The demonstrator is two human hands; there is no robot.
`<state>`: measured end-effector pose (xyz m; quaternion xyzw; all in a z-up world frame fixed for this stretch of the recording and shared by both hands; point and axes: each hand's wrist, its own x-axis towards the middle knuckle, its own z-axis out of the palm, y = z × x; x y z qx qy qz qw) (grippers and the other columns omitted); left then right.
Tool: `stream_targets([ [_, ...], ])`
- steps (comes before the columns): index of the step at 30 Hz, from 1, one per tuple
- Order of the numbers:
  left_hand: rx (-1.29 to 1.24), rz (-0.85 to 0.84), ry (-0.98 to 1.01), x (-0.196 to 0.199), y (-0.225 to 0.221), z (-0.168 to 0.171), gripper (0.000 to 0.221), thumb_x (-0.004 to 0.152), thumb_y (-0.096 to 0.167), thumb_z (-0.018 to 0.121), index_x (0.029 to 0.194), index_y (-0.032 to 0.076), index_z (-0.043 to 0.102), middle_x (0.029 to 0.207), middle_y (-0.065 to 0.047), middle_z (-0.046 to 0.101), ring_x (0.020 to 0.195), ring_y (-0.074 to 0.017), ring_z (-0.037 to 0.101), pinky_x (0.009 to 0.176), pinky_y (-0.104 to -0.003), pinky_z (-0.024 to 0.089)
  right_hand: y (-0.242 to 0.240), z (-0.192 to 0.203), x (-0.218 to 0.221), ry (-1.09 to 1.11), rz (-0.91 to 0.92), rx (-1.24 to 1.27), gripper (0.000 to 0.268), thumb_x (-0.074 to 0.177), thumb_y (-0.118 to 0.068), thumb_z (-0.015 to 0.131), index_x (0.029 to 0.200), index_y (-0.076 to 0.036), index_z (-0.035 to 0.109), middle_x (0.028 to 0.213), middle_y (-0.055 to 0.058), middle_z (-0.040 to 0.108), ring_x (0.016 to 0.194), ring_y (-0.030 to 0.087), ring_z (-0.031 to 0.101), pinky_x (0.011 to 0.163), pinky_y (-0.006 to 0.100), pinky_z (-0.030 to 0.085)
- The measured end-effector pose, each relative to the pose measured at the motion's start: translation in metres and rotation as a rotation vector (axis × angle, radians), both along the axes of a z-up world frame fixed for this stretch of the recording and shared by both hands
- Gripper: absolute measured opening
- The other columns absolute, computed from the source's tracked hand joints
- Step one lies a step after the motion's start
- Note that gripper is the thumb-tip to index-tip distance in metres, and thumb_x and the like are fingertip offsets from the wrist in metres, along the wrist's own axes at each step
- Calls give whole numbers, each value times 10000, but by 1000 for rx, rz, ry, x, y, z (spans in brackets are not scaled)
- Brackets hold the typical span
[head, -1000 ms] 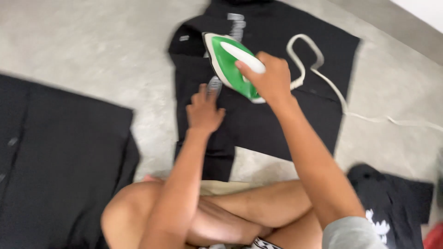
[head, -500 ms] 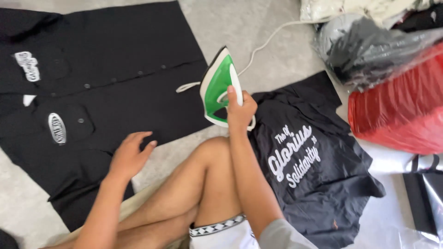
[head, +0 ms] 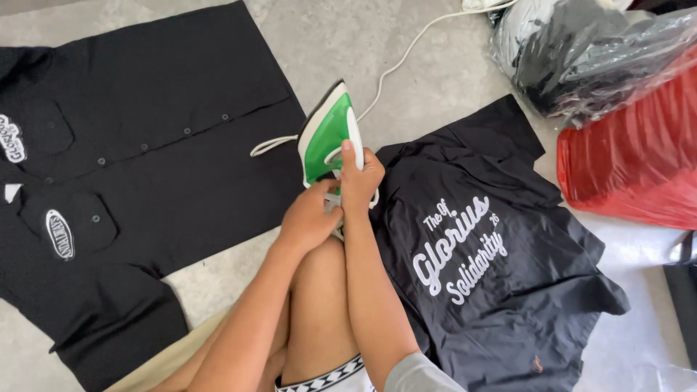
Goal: Ironing several black shirts on the floor using a steam iron.
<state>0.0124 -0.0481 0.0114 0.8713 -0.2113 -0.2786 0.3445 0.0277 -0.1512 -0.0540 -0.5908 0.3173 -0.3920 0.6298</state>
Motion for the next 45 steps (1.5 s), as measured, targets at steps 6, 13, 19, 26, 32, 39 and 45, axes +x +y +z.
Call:
stream_targets([
  [6,-37,-46,214,13,-13,-7,583,825,220,467,1374,60,355,1352,-202,401,1211,-344,449,973,-468,410,-17,-24,9,19,-115,-73,328,708,-183,775,535,-82,515,389,14,428,409,67,380,409,224,330],
  [13,50,-196,259,35,-28,-32,589,872,196,401,1406,-4,258,1427,-238,272,1314,-352,299,1059,-459,303,-30,-56,25,57,-204,-87,330,724,-185,776,563,-75,511,436,8,440,439,66,397,427,207,327],
  [19,95,-68,298,43,-15,-76,559,892,244,406,1399,32,306,1380,-230,359,1294,-330,348,1054,-462,306,-27,-63,43,107,-262,-81,314,731,-211,751,604,-75,498,477,30,468,489,75,416,458,229,330],
  [26,198,-76,368,41,-13,-74,563,870,286,405,1367,25,371,1328,-237,439,1255,-354,403,1001,-495,374,-17,-74,50,88,-141,-10,204,787,-186,694,868,-72,546,791,59,569,782,102,480,701,286,406],
  [32,182,20,331,41,-6,-87,526,865,343,424,1293,41,474,1231,-196,544,1192,-327,483,946,-468,432,-21,-90,40,142,-93,-121,465,715,-115,717,1119,2,519,1042,160,551,1019,253,510,863,375,428],
  [39,-145,188,-29,12,46,-32,270,878,225,482,1096,112,594,1044,-120,599,990,-283,599,825,-388,511,-33,-93,-1,225,-244,-338,682,607,-83,773,1187,-108,415,962,91,462,808,215,481,772,329,419],
  [45,114,420,-167,8,234,3,273,863,215,497,964,23,664,926,-199,657,935,-401,603,776,-502,494,70,24,-37,188,612,-259,257,726,-163,746,946,-161,615,780,5,641,703,121,621,610,221,467],
])
